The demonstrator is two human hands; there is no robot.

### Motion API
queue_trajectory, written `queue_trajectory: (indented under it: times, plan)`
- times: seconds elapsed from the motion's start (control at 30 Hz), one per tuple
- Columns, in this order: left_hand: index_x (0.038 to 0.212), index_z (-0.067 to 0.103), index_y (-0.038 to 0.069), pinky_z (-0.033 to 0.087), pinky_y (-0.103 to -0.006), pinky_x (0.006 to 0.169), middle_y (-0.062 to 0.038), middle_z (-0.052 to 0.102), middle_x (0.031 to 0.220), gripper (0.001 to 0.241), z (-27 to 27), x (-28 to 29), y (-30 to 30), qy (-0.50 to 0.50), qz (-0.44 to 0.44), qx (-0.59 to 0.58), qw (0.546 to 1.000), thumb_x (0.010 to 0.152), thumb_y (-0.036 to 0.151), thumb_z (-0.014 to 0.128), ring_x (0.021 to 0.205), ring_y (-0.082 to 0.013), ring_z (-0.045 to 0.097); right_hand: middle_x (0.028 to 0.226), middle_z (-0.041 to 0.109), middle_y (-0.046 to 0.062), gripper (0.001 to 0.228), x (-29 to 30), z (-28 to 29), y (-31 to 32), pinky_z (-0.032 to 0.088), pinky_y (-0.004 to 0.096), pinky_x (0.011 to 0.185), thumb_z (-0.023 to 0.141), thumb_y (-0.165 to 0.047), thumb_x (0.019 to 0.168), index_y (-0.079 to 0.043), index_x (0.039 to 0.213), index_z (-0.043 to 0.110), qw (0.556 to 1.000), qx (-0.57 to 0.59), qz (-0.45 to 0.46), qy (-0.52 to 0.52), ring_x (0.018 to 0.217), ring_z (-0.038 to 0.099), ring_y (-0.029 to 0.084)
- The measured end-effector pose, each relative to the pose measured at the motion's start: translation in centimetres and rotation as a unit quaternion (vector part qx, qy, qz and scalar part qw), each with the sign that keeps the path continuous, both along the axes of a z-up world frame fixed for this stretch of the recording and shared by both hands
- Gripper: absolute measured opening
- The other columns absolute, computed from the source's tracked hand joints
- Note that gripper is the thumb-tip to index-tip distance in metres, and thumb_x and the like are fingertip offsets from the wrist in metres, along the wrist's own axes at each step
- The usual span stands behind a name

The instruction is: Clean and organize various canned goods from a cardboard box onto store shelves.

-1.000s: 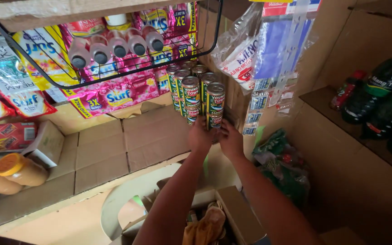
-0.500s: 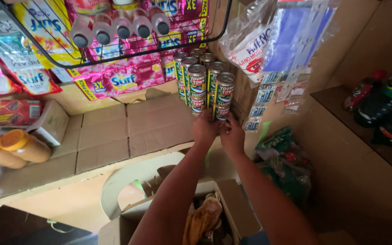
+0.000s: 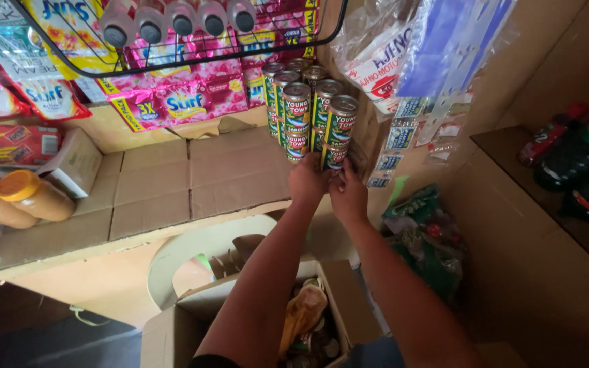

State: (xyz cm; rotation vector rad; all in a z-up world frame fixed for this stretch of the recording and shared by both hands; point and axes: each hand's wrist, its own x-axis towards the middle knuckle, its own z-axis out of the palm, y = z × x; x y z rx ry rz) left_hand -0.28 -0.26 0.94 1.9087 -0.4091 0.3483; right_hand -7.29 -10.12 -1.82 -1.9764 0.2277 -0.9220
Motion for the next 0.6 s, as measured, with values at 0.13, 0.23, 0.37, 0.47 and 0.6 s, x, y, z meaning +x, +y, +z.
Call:
queue_trajectory:
  times: [0.13,0.23,0.37,0.47,0.6]
  plan:
    - [0.106,0.073,0.012,0.058,-0.0435,0.071,-0.011,0.076,0.087,0.047,-1.4,0.4,0.0,-0.007,0.002,0.009,1.000,0.065,0.026,0.090,0.081,-0.0314,0.074,0.123,0.074,0.019,0.065,-0.3,-0.8,-0.2,0.057,0.034,0.089,0.065,-0.008,0.091,-0.007,0.153,0.046,1.000,-0.007,0.014,-0.013,0.113,0.074,0.024]
    - [0.110,0.073,0.011,0.059,-0.0438,0.073,-0.012,0.076,0.089,0.043,-3.0,-0.8,1.5,-0.051,-0.006,-0.034,0.998,0.069,0.019,0.082,0.083,-0.0320,0.075,0.127,0.072,0.016,0.061,-2.6,-1.7,1.2,0.056,0.035,0.090,0.072,-0.010,0.093,-0.008,0.150,0.050,1.000,-0.005,0.008,-0.020,0.116,0.071,0.024]
    - [0.099,0.075,0.008,0.057,-0.0405,0.069,-0.014,0.074,0.082,0.016,-3.6,-6.3,6.6,-0.012,-0.034,-0.001,0.999,0.088,0.020,0.076,0.074,-0.0290,0.073,0.127,0.063,0.010,0.046,-7.5,-2.0,6.1,0.058,0.035,0.092,0.066,-0.006,0.094,-0.009,0.140,0.061,0.997,0.059,0.004,-0.056,0.111,0.066,0.024]
    - [0.099,0.074,0.007,0.058,-0.0356,0.068,-0.012,0.074,0.081,0.015,-5.9,-9.7,10.7,0.038,-0.063,-0.045,0.996,0.092,0.021,0.072,0.069,-0.0223,0.073,0.125,0.061,0.008,0.040,-9.8,-3.7,9.7,0.058,0.034,0.091,0.064,-0.008,0.097,-0.009,0.137,0.062,0.995,0.070,0.056,-0.036,0.108,0.066,0.023]
    - [0.103,0.074,0.007,0.059,-0.0358,0.068,-0.011,0.076,0.082,0.021,-12.4,-12.7,16.5,0.146,-0.078,-0.053,0.985,0.090,0.022,0.070,0.074,-0.0226,0.075,0.122,0.067,0.007,0.026,-12.1,-8.7,13.6,0.060,0.039,0.090,0.063,-0.015,0.101,-0.010,0.125,0.070,0.977,0.090,0.126,0.146,0.108,0.071,0.024]
